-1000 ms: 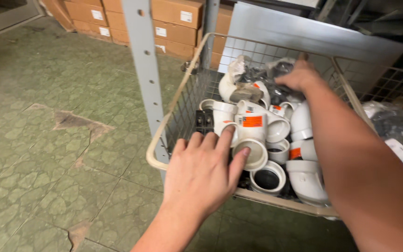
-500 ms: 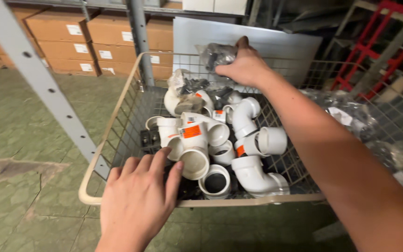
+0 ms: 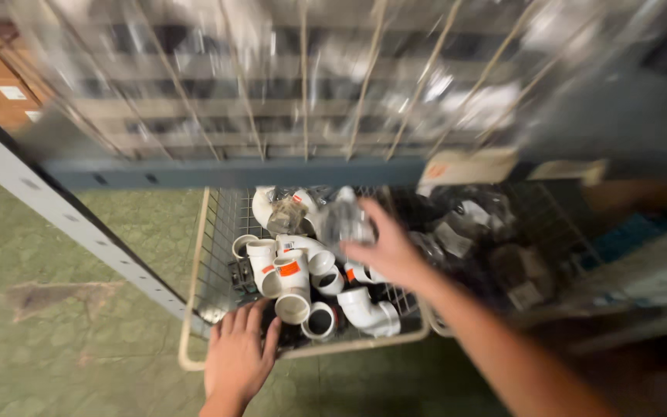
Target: The person organizes hardware items by taking individual plastic bags containing pipes and connectors from a metal basket and placing them into separate compartments of a sorting tray.
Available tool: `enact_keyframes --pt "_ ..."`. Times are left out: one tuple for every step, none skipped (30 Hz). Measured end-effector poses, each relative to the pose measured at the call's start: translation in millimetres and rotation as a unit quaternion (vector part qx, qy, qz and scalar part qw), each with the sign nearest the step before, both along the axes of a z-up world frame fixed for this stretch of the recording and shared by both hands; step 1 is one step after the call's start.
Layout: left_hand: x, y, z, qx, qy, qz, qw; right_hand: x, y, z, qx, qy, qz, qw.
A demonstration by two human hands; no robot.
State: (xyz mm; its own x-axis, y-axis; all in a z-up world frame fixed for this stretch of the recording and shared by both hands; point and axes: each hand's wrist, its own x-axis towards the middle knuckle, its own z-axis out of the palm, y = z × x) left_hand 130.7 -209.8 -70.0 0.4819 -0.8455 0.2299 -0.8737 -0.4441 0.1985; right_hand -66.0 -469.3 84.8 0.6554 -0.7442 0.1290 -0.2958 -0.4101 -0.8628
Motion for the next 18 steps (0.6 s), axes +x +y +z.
enact_keyframes --pt "-0.1 3.2 4.7 -0.060 0.022 -0.032 0.997 -12.2 28.2 15.6 0.057 0.000 -0.008 0.998" --pt "-0.4 6.9 8.6 -0.121 0.045 -0.063 0.990 -24.1 56.9 31.2 0.113 -0.001 -0.016 0.993" --pt "-4.1 12.8 26.2 -0.112 0.045 -0.067 0.990 -31.0 81.9 43.9 0.122 -0.003 -0.020 0.992" --pt "-7.4 18.9 43.4 -0.143 0.114 -0.068 0.981 -37.2 107.1 57.0 0.179 0.016 -0.051 0.982" --pt "-13.9 18.6 59.3 -0.180 0.185 -0.067 0.964 -45.0 127.5 72.5 0.229 0.037 -0.082 0.969" --pt "-35.7 23.6 90.0 -0.176 0.188 -0.070 0.964 -54.8 145.9 77.0 0.232 0.038 -0.086 0.968" --pt "-52.9 30.0 121.7 -0.179 0.360 -0.017 0.916 -60.4 165.5 81.2 0.234 0.000 -0.104 0.967" --pt "-69.2 37.1 153.0 -0.176 0.519 0.036 0.835 -64.9 185.9 85.3 0.236 -0.038 -0.122 0.963" --pt "-81.8 44.1 190.9 -0.174 0.517 0.037 0.837 -66.7 201.6 91.6 0.238 -0.041 -0.121 0.963" --pt "-94.0 51.7 227.3 -0.161 0.638 0.074 0.750 -67.7 218.3 96.7 0.197 -0.116 -0.117 0.966" --pt "-106.9 60.6 261.4 -0.145 0.744 0.111 0.642 -69.1 236.3 99.8 0.155 -0.190 -0.111 0.963" --pt "-110.5 67.6 294.1 -0.144 0.743 0.113 0.644 -68.8 248.6 112.8 0.158 -0.192 -0.110 0.962" --pt "-114.0 75.9 325.3 -0.159 0.770 0.117 0.607 -68.1 262.4 124.2 0.156 -0.193 -0.124 0.961" --pt "-117.6 84.6 354.6 -0.174 0.796 0.121 0.567 -67.4 276.7 134.0 0.155 -0.195 -0.137 0.959" --pt "-115.8 94.1 366.8 -0.172 0.793 0.125 0.570 -68.1 286.3 149.7 0.161 -0.196 -0.137 0.957" --pt "-113.9 103.5 377.6 -0.210 0.775 0.095 0.589 -68.7 295.6 164.0 0.142 -0.187 -0.136 0.962" --pt "-110.6 109.7 387.9 -0.247 0.754 0.061 0.606 -68.1 302.1 177.7 0.121 -0.180 -0.135 0.967" --pt "-106.5 117.8 401.8 -0.244 0.752 0.062 0.610 -66.8 310.8 200.1 0.124 -0.183 -0.137 0.966"
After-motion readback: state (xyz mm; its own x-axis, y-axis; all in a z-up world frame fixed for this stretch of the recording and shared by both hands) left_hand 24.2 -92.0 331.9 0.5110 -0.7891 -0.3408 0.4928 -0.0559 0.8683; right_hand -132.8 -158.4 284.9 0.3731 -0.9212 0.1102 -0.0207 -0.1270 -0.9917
